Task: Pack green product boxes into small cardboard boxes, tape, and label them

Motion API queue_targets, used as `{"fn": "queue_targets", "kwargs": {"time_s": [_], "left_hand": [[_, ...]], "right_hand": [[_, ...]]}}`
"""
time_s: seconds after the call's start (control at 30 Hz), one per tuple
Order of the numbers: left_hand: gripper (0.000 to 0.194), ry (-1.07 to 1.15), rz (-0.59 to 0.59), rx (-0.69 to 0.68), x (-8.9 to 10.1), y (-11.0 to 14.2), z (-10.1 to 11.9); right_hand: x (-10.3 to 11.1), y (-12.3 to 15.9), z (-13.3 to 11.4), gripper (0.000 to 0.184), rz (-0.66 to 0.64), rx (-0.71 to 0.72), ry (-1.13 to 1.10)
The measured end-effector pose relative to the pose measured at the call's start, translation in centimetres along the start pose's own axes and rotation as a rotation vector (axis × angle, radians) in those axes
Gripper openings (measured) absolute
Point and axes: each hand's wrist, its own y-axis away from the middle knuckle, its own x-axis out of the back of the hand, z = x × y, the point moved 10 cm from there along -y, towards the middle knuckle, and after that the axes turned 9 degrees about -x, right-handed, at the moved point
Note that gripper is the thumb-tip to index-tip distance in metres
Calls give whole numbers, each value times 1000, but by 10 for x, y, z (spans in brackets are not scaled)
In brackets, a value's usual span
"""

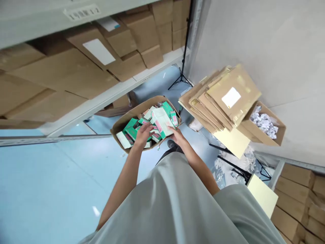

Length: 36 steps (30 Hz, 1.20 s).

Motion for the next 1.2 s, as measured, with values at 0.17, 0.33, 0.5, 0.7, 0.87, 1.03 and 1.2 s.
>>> {"fn": "queue_targets", "kwargs": {"time_s": [0.17,0.33,0.5,0.7,0.87,1.03,1.2], "left_hand": [[58,60,-126,-103,-42,48,41],[67,-151,-291,-339,-108,113,78],[62,-337,-709,-179,-228,211,7],[44,-363,-952,184,-350,370,-130],[22,-434,-1091,396,-408,497,-206],[16,-559,-1212,494,-454,583,-261],[18,-674,-1318,566,-516,639,-306]], "right_hand": [[29,68,-6,45,-52,144,8],[114,149,15,51,-17,264,-20],[246,259,63,57,223,438,-69],[385,436,144,80,557,738,-141],[423,571,215,115,1033,919,47],[445,627,251,87,1404,894,93],[478,650,262,55,1623,840,71]]}}
